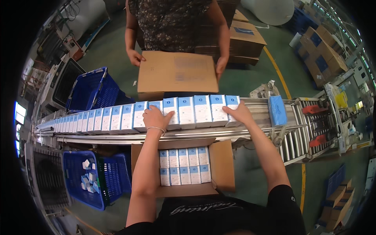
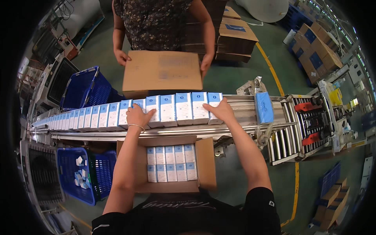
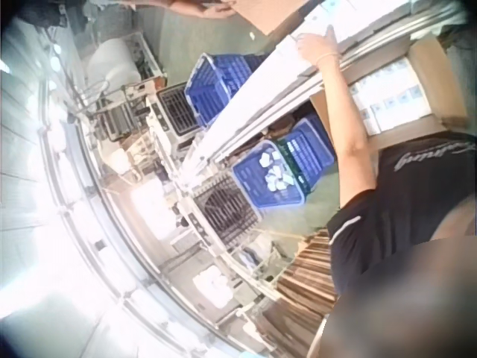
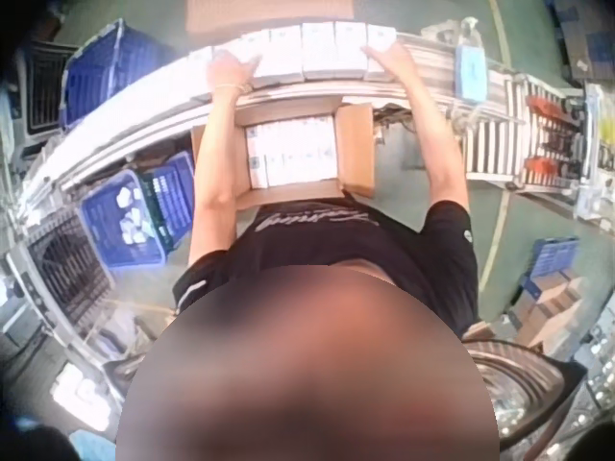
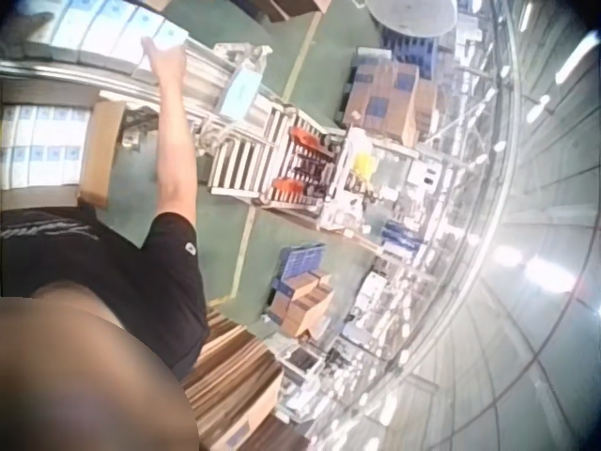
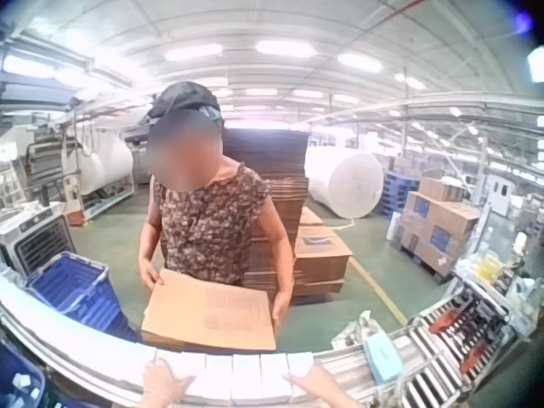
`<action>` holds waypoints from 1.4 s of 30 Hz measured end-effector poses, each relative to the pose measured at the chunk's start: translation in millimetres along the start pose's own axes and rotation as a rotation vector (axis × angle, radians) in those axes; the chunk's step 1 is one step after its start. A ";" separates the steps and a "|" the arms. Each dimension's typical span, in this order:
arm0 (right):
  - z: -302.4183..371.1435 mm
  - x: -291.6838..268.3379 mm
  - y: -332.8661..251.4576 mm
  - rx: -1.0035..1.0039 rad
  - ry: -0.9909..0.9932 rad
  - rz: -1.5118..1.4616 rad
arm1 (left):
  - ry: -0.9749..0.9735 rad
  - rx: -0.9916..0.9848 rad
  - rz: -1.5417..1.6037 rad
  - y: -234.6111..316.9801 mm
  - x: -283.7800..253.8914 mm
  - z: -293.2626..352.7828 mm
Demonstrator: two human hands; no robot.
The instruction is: The person repeatedly picks small white and blue boxes from a conveyor belt and places them into a cardboard box. They arrange the items in rows and occasionally adjust the box flaps. The process is repetitive and continues throughout the clip.
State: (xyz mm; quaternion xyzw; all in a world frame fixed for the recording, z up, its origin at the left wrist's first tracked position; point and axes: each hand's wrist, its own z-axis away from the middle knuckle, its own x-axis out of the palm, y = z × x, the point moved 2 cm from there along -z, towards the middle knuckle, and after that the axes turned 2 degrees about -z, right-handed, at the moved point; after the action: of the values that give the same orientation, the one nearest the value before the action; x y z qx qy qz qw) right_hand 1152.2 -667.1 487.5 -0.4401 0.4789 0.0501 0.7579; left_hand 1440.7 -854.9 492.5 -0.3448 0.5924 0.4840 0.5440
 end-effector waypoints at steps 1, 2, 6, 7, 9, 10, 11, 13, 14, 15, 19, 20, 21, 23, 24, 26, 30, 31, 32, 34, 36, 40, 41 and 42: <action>-3.5 -5.6 -1.9 0.041 -0.007 0.050 | -0.034 0.004 0.058 3.6 0.3 -4.8; -4.9 -9.7 -2.3 0.082 -0.014 0.101 | -0.050 0.017 0.069 8.8 1.9 -8.5; -13.8 -20.7 29.8 -0.021 0.072 0.119 | -0.081 0.088 0.066 21.7 8.8 -4.0; 7.6 -25.4 3.4 -0.095 0.192 0.225 | -0.079 0.102 0.068 21.9 1.4 6.3; 26.3 -24.3 -25.8 -0.354 0.329 0.168 | 0.362 0.271 0.050 13.2 -2.4 22.8; 34.1 -15.1 -31.8 -0.440 0.400 0.326 | 0.444 0.281 0.249 2.6 -6.3 23.3; 41.1 -4.2 -39.8 -0.525 0.469 0.485 | 0.518 0.241 0.196 -12.7 -2.6 16.4; 43.8 -0.6 -59.8 -0.418 0.479 0.665 | 0.433 0.013 -0.069 -49.5 9.9 5.8; 29.3 -0.3 -41.7 -0.270 0.405 0.622 | 0.447 0.016 -0.101 -58.0 11.2 2.7; 14.3 -4.1 -21.1 -0.115 0.339 0.574 | 0.385 0.026 -0.079 -57.7 7.7 -1.4; 17.1 -31.0 -19.4 -0.518 0.612 0.444 | 0.149 0.036 0.054 -44.0 17.3 -5.4; 18.0 -13.2 -28.1 -0.440 0.439 0.361 | 0.061 0.029 0.110 -37.9 13.8 -9.8; 18.2 4.8 -40.1 -0.357 0.275 0.277 | -0.026 0.026 0.167 -28.6 6.5 -15.5; 13.9 25.5 -63.8 -0.218 0.147 0.506 | -0.172 0.035 0.159 -17.5 8.3 -17.6; 13.4 27.5 -69.7 -0.159 0.108 0.510 | -0.183 0.041 0.184 -16.2 16.7 -21.8; 13.5 28.6 -75.1 -0.040 0.030 0.513 | -0.259 0.062 0.247 -18.6 25.8 -31.5; -0.7 36.3 -40.6 0.122 -0.004 -0.019 | -0.225 0.144 0.480 -11.1 28.1 -31.9; -2.8 34.1 -39.0 0.087 0.000 -0.050 | -0.139 0.180 0.492 -8.5 30.2 -24.9; -2.7 32.6 -38.0 0.050 0.002 -0.079 | -0.124 0.181 0.557 -5.4 28.4 -25.4; 15.6 21.0 -42.0 0.008 0.025 -0.096 | -0.060 0.203 0.688 2.8 12.2 -9.1; 42.0 -3.7 -48.0 -0.107 0.160 -0.198 | 0.123 0.260 0.751 1.5 -18.2 26.7; 148.8 -27.0 -84.3 -0.188 0.256 -0.226 | 0.198 0.335 0.802 -45.4 -55.1 117.6; 175.5 -19.2 -82.0 -0.166 0.209 -0.200 | 0.165 0.375 0.855 -63.2 -63.8 139.0; 201.6 -4.8 -77.2 -0.068 0.107 -0.143 | 0.010 0.329 0.926 -84.1 -59.2 157.2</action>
State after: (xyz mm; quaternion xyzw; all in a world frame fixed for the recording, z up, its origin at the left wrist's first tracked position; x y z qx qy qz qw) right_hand 1325.5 -568.2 569.9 -0.5007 0.4839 -0.0116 0.7176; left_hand 1578.3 -737.5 543.2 0.0427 0.7546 0.5734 0.3162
